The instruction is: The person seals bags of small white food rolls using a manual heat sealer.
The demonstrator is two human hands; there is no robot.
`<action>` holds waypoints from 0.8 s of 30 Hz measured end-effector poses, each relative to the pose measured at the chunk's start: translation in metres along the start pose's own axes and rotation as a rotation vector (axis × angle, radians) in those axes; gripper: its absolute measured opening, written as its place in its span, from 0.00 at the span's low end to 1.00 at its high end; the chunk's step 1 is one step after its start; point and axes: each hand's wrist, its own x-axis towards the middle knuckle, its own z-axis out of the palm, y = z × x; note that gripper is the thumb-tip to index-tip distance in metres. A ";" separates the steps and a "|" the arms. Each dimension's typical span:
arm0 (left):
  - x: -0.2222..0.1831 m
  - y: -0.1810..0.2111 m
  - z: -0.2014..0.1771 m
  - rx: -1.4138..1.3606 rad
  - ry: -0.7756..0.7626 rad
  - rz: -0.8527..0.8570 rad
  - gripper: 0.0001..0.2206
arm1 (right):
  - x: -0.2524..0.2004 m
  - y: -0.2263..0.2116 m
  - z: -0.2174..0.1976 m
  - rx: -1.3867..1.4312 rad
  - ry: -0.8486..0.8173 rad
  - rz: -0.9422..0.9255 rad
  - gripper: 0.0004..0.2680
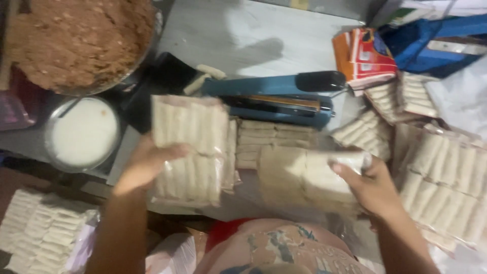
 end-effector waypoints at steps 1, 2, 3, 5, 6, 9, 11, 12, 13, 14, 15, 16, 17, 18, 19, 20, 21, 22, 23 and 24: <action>0.003 -0.009 -0.003 -0.016 -0.001 -0.008 0.28 | 0.009 0.024 -0.008 -0.127 -0.117 -0.254 0.04; 0.005 -0.002 0.005 -0.018 0.009 -0.015 0.28 | 0.000 0.008 -0.017 -0.126 -0.129 -0.253 0.04; 0.006 0.005 0.014 0.413 -0.116 0.208 0.28 | -0.008 -0.006 -0.025 -0.280 -0.270 -0.343 0.08; 0.003 0.026 0.048 0.833 -0.251 0.419 0.29 | -0.029 -0.020 -0.040 -0.440 -0.417 -0.421 0.13; 0.001 0.046 0.073 0.960 -0.450 0.352 0.32 | -0.037 -0.020 -0.045 -0.518 -0.364 -0.308 0.12; 0.036 0.049 0.143 1.219 -0.708 0.379 0.33 | -0.052 0.004 -0.062 -0.479 -0.211 -0.208 0.07; 0.060 0.031 0.174 1.340 -0.779 0.471 0.31 | -0.069 0.010 -0.066 -0.374 -0.120 -0.205 0.09; 0.068 0.026 0.179 1.332 -0.742 0.444 0.35 | -0.075 0.002 -0.062 -0.277 0.007 -0.008 0.05; 0.077 0.021 0.186 1.323 -0.704 0.418 0.39 | -0.081 -0.007 -0.059 -0.177 0.135 0.187 0.10; 0.064 0.027 0.180 1.328 -0.711 0.423 0.39 | -0.077 0.009 -0.058 -0.173 0.143 0.192 0.10; 0.052 0.032 0.175 1.285 -0.671 0.383 0.37 | -0.073 0.025 -0.056 -0.159 0.185 0.252 0.06; 0.038 0.036 0.166 1.243 -0.630 0.335 0.36 | -0.070 0.040 -0.052 -0.144 0.221 0.315 0.12; 0.044 0.027 0.164 1.247 -0.637 0.332 0.36 | -0.069 0.043 -0.047 -0.140 0.222 0.323 0.12; 0.051 0.018 0.162 1.297 -0.589 0.417 0.41 | -0.066 0.045 -0.042 0.019 0.167 0.143 0.11; 0.058 0.008 0.160 1.345 -0.540 0.502 0.47 | -0.063 0.047 -0.037 0.177 0.113 -0.038 0.16; 0.060 0.012 0.161 1.341 -0.536 0.494 0.47 | -0.056 0.069 -0.047 0.174 0.104 -0.038 0.16; 0.063 0.015 0.161 1.419 -0.552 0.457 0.49 | -0.049 0.091 -0.056 0.200 0.186 -0.048 0.09; 0.065 0.018 0.162 1.504 -0.575 0.423 0.51 | -0.044 0.113 -0.065 0.231 0.276 -0.055 0.03; 0.058 0.022 0.163 1.506 -0.578 0.420 0.51 | -0.042 0.108 -0.069 0.233 0.275 -0.051 0.03; 0.052 0.029 0.162 1.453 -0.604 0.361 0.49 | -0.034 0.100 -0.074 0.319 0.343 -0.017 0.04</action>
